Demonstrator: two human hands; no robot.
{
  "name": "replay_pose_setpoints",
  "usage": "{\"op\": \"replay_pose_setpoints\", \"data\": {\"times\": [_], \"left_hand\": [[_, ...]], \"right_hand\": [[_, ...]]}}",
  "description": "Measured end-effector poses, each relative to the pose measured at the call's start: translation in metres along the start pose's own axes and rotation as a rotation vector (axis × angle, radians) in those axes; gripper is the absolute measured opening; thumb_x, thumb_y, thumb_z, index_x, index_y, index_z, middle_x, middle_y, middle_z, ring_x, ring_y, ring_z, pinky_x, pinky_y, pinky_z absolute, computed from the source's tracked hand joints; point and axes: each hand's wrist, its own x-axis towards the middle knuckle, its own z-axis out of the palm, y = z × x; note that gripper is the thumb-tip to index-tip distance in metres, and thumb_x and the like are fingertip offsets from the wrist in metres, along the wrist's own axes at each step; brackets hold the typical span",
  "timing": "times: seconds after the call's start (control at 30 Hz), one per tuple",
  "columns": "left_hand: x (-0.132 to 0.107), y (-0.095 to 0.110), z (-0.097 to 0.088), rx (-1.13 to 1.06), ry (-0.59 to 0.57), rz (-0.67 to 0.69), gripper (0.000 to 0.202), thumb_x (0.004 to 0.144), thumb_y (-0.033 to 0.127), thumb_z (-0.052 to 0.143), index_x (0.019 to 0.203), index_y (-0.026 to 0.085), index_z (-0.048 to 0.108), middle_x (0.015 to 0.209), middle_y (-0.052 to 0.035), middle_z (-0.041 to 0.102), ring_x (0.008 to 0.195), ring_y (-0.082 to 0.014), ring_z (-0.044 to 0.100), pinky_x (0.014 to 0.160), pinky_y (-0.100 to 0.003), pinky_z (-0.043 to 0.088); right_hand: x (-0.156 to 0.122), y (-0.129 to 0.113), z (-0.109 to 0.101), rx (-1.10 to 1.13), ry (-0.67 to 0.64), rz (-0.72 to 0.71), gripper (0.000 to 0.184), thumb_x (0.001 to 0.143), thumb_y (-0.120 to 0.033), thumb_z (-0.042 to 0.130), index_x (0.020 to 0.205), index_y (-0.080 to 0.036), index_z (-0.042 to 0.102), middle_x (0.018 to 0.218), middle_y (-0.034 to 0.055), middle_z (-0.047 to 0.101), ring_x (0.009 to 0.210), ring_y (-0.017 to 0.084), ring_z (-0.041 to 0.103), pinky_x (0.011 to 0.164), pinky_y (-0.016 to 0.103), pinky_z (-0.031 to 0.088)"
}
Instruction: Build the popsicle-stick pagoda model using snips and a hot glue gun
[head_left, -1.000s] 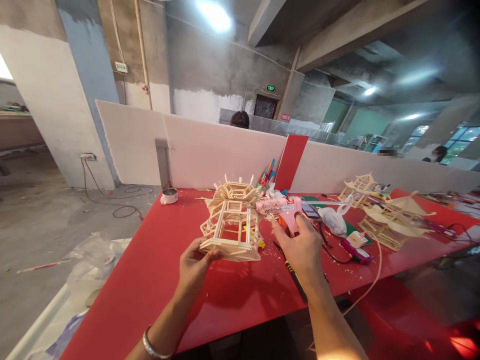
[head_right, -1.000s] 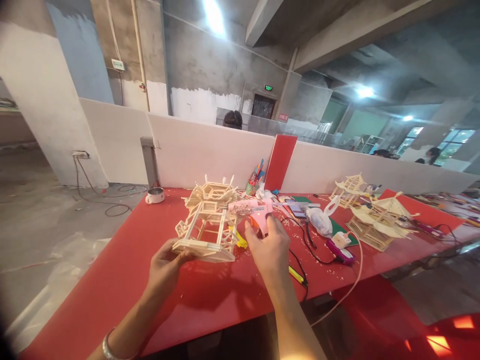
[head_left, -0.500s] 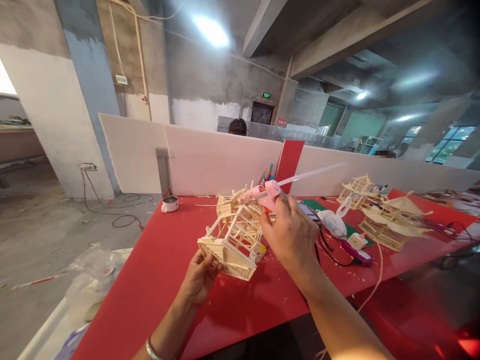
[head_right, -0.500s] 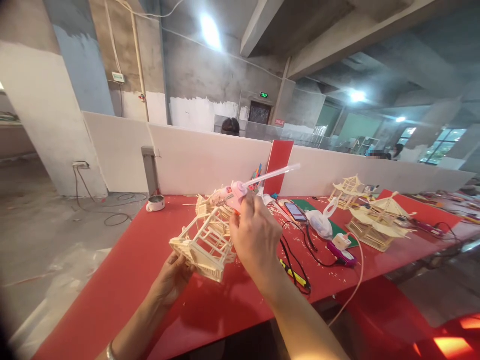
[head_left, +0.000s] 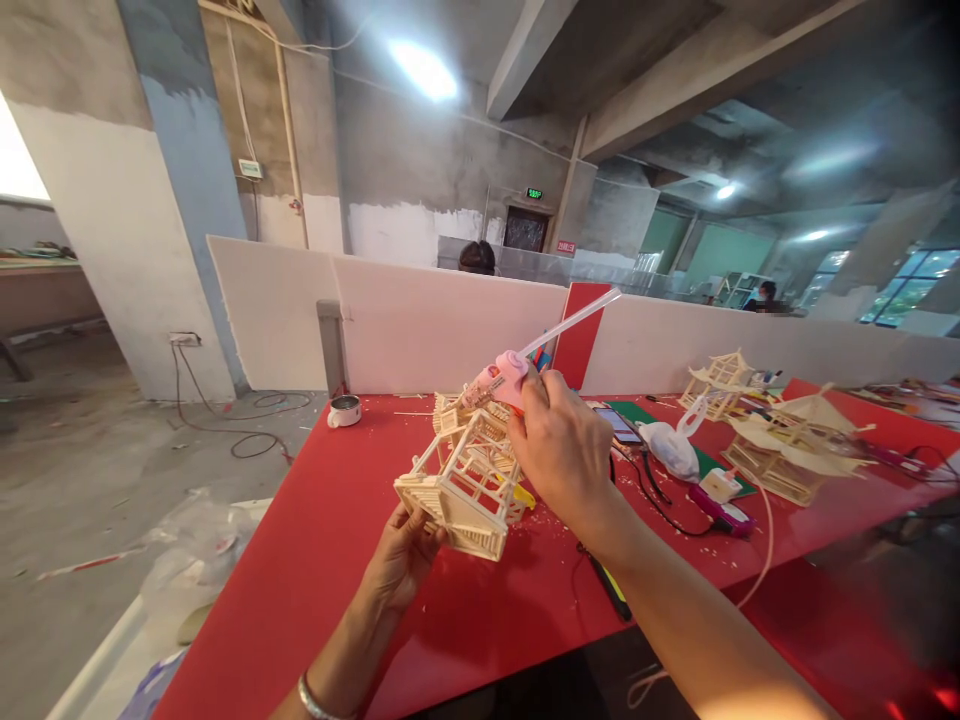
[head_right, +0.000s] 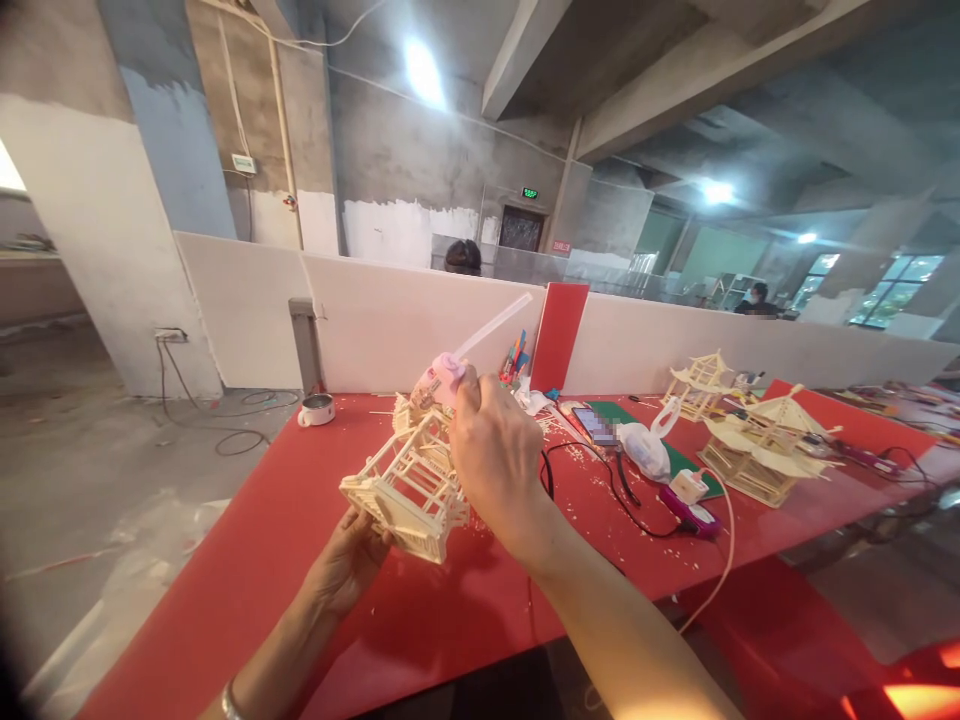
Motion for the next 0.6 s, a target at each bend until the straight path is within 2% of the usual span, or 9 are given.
{"op": "replay_pose_setpoints", "data": {"times": [0.3, 0.6], "left_hand": [[0.002, 0.0, -0.007, -0.023, -0.059, -0.006, 0.041, 0.051, 0.017, 0.095, 0.086, 0.017, 0.073, 0.08, 0.001, 0.078, 0.065, -0.013, 0.072, 0.057, -0.016, 0.061], [0.004, -0.001, -0.012, -0.049, -0.107, -0.023, 0.036, 0.057, 0.015, 0.092, 0.087, 0.019, 0.072, 0.083, 0.002, 0.078, 0.068, -0.0131, 0.073, 0.059, -0.016, 0.061]], "right_hand": [[0.004, -0.005, 0.001, -0.032, 0.015, -0.005, 0.035, 0.088, -0.011, 0.05, 0.122, -0.012, 0.059, 0.09, 0.0089, 0.062, 0.066, 0.015, 0.056, 0.049, 0.029, 0.028], [0.008, -0.01, 0.002, -0.01, -0.036, -0.032, 0.035, 0.088, -0.008, 0.049, 0.122, -0.012, 0.057, 0.092, 0.0089, 0.062, 0.07, 0.016, 0.058, 0.049, 0.028, 0.031]]}}
